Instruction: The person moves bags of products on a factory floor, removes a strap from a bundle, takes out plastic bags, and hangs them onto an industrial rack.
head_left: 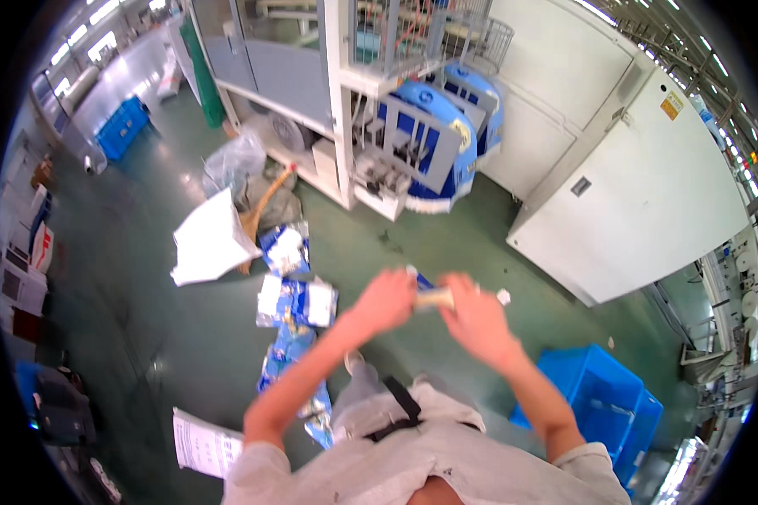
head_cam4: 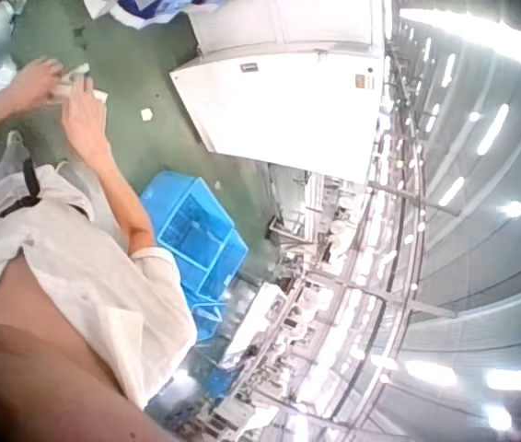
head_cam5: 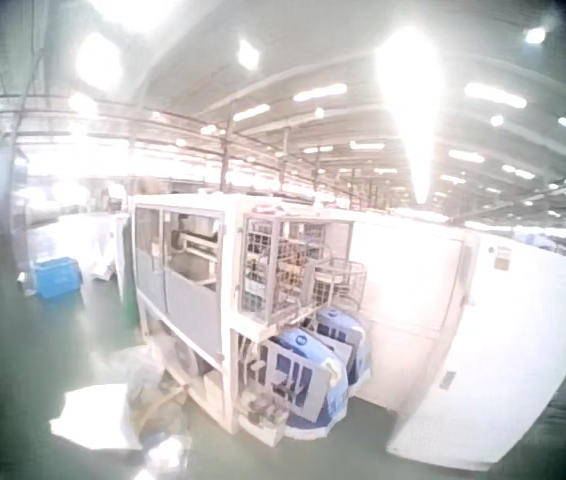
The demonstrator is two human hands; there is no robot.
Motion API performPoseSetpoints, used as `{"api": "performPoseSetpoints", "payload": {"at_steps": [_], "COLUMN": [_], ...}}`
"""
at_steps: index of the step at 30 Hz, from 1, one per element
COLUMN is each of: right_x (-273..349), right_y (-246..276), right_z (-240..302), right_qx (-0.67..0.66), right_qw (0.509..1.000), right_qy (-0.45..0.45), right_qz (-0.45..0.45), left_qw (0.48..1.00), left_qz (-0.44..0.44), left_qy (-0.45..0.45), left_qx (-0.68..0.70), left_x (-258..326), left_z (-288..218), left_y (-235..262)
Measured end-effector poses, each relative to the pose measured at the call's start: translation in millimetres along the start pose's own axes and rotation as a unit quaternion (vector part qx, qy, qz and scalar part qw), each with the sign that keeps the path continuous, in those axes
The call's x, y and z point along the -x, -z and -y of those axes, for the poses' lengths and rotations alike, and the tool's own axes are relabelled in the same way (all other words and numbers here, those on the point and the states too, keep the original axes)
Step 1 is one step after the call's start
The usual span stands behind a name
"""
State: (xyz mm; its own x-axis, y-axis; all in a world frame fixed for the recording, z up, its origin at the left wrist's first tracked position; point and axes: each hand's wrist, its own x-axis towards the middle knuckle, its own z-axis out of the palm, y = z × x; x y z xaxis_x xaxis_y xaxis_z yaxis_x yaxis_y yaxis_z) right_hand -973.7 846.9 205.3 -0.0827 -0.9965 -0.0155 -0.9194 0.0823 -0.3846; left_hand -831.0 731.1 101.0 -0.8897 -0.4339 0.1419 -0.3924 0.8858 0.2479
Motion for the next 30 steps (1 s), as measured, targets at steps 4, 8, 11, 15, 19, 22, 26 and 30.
{"api": "performPoseSetpoints", "payload": {"at_steps": [4, 8, 11, 15, 19, 22, 26, 30], "right_x": [-81, -136, -164, -200, -226, -248, -286, -308], "right_y": [52, 30, 5, -1, -39, -47, -33, -20], "right_z": [11, 14, 18, 23, 7, -3, -28, -45], "right_qx": [0.099, 0.002, -0.043, -0.235, -0.397, -0.441, -0.413, -0.35], "right_qw": [0.962, 0.976, 0.984, 0.942, 0.869, 0.848, 0.862, 0.901], "right_qy": [0.237, 0.202, 0.14, 0.063, 0.0, -0.008, 0.023, 0.081], "right_qz": [-0.089, 0.078, 0.098, 0.232, 0.295, 0.294, 0.292, 0.245], "left_qw": [0.993, 0.994, 0.994, 0.996, 0.994, 0.992, 0.985, 0.987], "left_qz": [-0.069, -0.044, -0.031, 0.032, 0.093, 0.126, 0.167, 0.149], "left_qy": [-0.096, -0.098, -0.103, -0.081, -0.052, -0.017, 0.018, -0.009], "left_qx": [0.007, -0.002, 0.01, 0.032, 0.028, 0.022, 0.026, 0.05], "left_x": [-36, -38, -35, -39, -46, -63, -103, -128], "left_z": [44, 90, 123, 146, 175, 191, 207, 220], "left_y": [78, 116, 126, 136, 125, 126, 132, 132]}}
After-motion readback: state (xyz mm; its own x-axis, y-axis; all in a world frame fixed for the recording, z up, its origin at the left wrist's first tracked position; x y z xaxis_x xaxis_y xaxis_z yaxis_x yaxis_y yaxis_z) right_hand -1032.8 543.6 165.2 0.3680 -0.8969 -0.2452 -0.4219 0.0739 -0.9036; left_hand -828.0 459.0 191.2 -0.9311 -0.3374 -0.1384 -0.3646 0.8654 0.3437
